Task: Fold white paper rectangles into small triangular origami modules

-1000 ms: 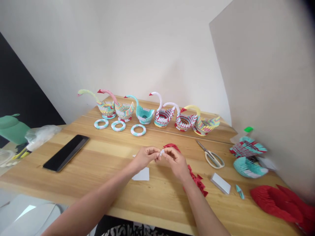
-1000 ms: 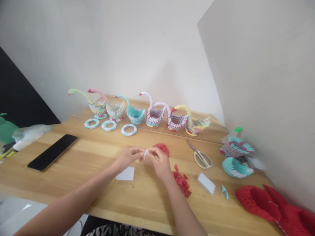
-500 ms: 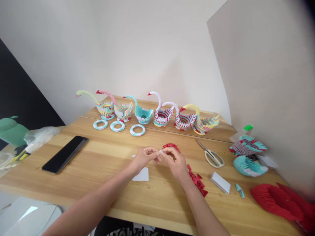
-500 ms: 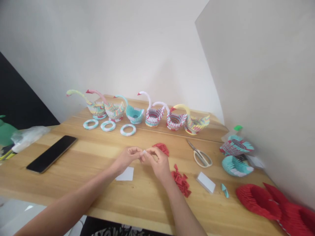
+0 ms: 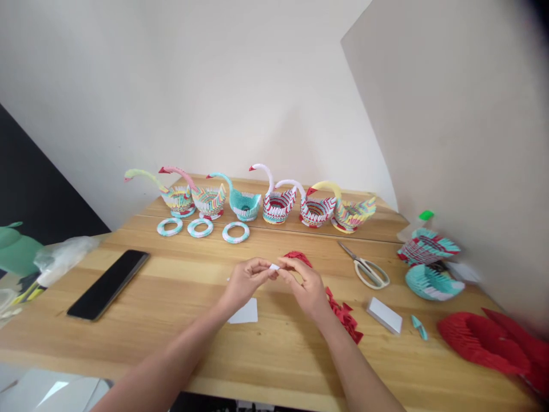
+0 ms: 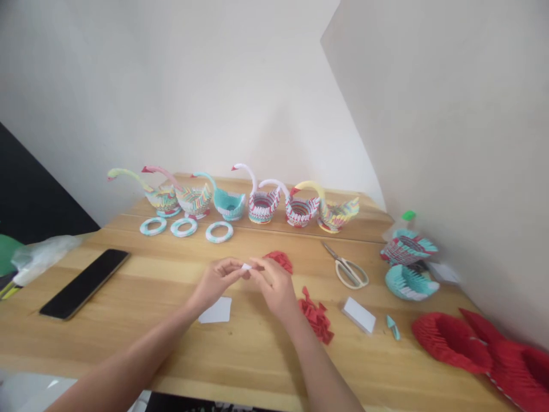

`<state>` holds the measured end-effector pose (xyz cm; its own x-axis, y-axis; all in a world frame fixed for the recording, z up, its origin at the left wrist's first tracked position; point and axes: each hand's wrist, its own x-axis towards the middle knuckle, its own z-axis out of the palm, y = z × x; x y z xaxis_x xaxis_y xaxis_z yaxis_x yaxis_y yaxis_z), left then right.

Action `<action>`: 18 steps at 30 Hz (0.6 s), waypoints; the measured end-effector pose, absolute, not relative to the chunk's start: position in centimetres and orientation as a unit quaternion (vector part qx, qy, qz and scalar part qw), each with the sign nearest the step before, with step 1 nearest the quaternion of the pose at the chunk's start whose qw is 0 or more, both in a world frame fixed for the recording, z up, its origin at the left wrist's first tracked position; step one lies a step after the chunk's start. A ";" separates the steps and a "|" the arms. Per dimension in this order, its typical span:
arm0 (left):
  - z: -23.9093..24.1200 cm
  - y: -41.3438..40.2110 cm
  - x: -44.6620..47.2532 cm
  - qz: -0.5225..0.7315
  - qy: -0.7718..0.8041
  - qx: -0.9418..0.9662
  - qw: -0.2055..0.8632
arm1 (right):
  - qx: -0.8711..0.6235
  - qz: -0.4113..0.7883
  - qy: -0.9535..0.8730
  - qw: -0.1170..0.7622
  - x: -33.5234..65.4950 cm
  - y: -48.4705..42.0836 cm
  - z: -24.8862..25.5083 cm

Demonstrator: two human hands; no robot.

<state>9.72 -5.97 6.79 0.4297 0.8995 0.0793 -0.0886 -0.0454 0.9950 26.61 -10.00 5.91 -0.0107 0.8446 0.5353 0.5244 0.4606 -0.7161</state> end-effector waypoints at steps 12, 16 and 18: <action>6.6 -6.5 9.1 0.440 0.342 0.775 0.298 | -0.472 0.152 -0.714 0.494 26.6 -10.4 7.1; 6.8 -6.7 9.1 0.439 0.343 0.778 0.292 | -0.473 0.117 -0.725 0.487 26.4 -10.4 7.0; 6.9 -6.6 9.1 0.437 0.341 0.780 0.291 | -0.467 0.102 -0.733 0.484 26.4 -10.4 6.8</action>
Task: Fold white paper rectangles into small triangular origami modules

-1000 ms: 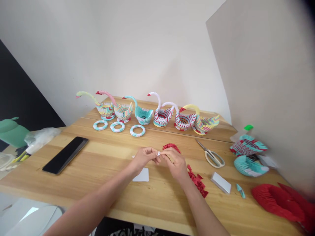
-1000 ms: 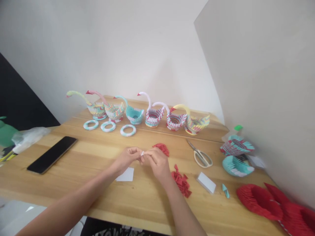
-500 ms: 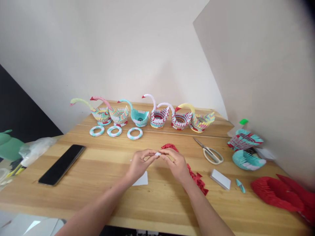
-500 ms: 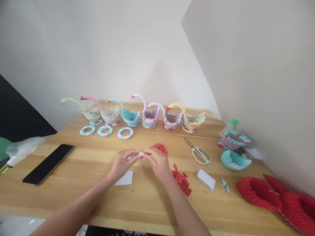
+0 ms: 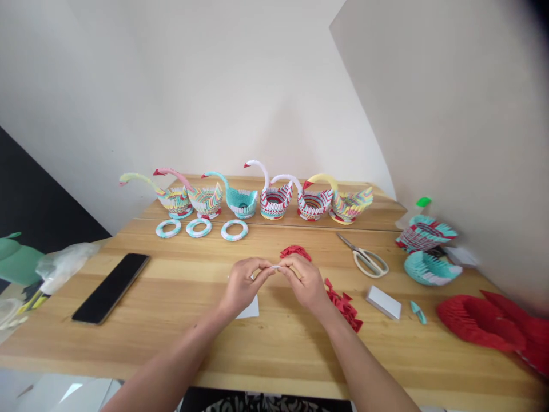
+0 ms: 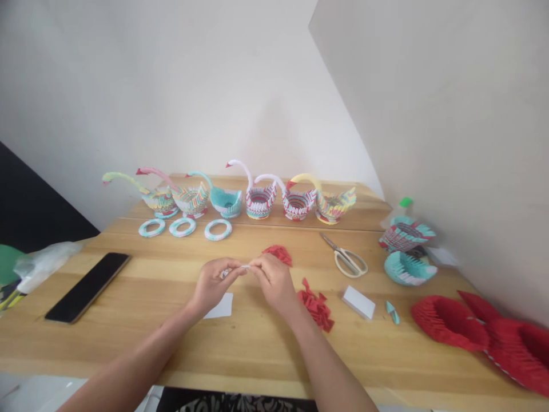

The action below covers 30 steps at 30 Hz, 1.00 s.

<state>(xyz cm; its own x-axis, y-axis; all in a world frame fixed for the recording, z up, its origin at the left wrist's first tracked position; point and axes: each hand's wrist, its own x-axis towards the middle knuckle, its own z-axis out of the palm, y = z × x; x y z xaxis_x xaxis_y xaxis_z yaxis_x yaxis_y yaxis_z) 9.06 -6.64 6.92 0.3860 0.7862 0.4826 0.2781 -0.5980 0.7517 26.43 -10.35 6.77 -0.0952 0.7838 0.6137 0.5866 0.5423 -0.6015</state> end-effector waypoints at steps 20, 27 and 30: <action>7.7 -6.4 9.6 0.408 0.326 0.574 0.631 | -0.436 0.068 -0.731 0.520 26.6 -9.9 5.7; 7.9 -6.3 9.5 0.396 0.322 0.591 0.625 | -0.431 0.070 -0.740 0.512 26.6 -9.9 5.9; 7.8 -6.1 9.4 0.400 0.323 0.623 0.589 | -0.430 0.079 -0.744 0.505 26.6 -9.8 5.8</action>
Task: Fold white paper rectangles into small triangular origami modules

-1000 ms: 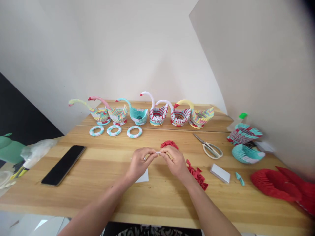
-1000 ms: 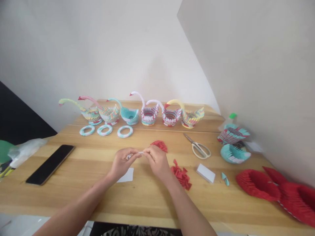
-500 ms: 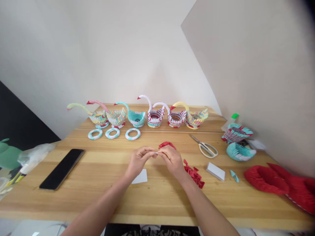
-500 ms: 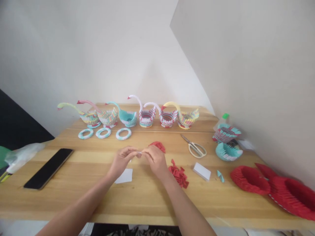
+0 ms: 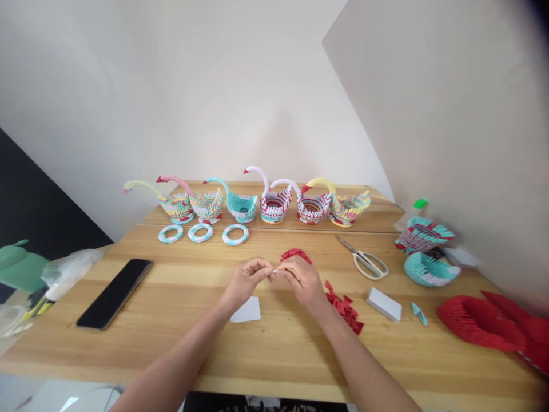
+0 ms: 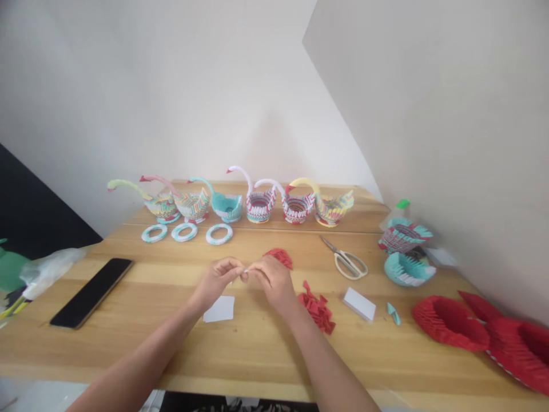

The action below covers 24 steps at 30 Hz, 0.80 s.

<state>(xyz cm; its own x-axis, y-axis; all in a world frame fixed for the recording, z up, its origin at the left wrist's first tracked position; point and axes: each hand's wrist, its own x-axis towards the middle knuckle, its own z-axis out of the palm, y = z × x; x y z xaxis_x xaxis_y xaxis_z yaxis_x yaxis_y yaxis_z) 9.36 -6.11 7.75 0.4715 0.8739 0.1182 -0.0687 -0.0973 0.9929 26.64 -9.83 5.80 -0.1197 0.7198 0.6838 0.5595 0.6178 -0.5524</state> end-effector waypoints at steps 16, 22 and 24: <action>6.6 -6.6 10.2 0.425 0.261 0.486 0.718 | -0.454 0.052 -0.723 0.518 26.2 -10.1 5.6; 6.7 -6.4 10.0 0.428 0.317 0.530 0.660 | -0.447 0.080 -0.729 0.513 26.3 -9.9 5.4; 6.7 -6.4 10.1 0.428 0.329 0.544 0.642 | -0.454 0.086 -0.727 0.508 26.3 -9.9 5.5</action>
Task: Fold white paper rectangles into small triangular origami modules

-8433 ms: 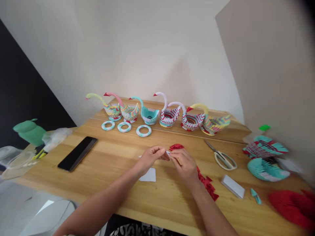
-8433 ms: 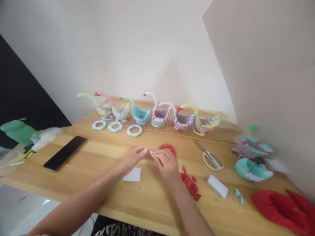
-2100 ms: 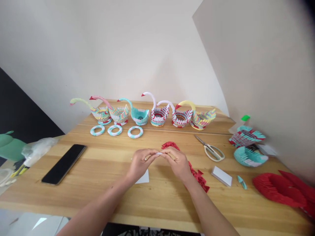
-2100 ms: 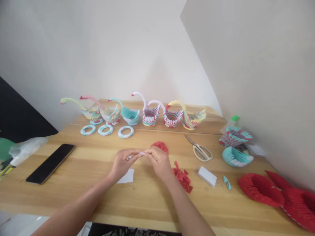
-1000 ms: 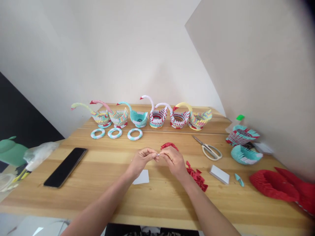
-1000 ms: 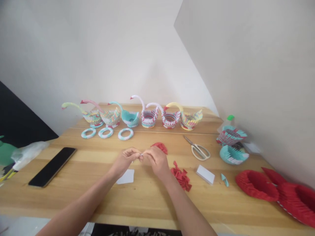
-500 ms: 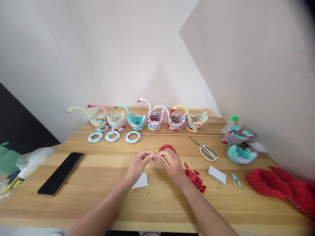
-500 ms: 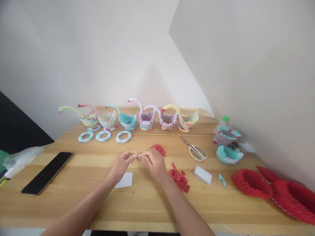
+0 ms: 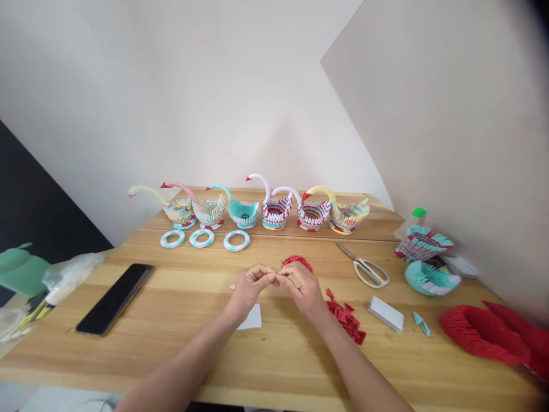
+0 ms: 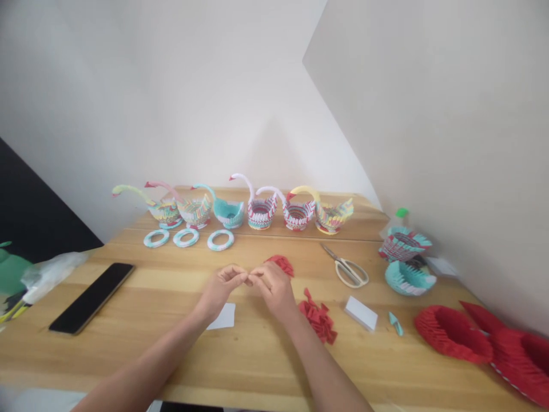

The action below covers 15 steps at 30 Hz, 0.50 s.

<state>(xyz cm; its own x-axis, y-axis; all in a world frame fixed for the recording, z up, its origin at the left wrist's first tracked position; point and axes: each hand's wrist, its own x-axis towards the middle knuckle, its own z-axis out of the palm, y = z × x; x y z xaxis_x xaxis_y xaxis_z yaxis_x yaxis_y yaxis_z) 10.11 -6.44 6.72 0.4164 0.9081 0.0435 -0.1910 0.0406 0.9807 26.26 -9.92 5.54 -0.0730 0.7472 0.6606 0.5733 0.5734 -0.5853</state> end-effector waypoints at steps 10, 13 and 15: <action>6.5 -6.7 10.4 0.446 0.372 0.629 0.517 | -0.473 0.064 -0.734 0.483 25.8 -10.1 5.7; 6.9 -6.8 10.3 0.440 0.386 0.644 0.492 | -0.476 0.062 -0.734 0.481 25.9 -10.0 5.5; 6.9 -6.8 10.2 0.439 0.394 0.646 0.485 | -0.474 0.067 -0.732 0.484 25.9 -9.9 5.4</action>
<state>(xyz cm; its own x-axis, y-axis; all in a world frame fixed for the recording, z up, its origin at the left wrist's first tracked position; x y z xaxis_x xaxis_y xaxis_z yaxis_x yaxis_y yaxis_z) 10.24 -6.75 6.94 0.3034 0.9346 0.1855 0.0828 -0.2198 0.9720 25.91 -9.94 5.40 -0.0819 0.7589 0.6461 0.6299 0.5418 -0.5565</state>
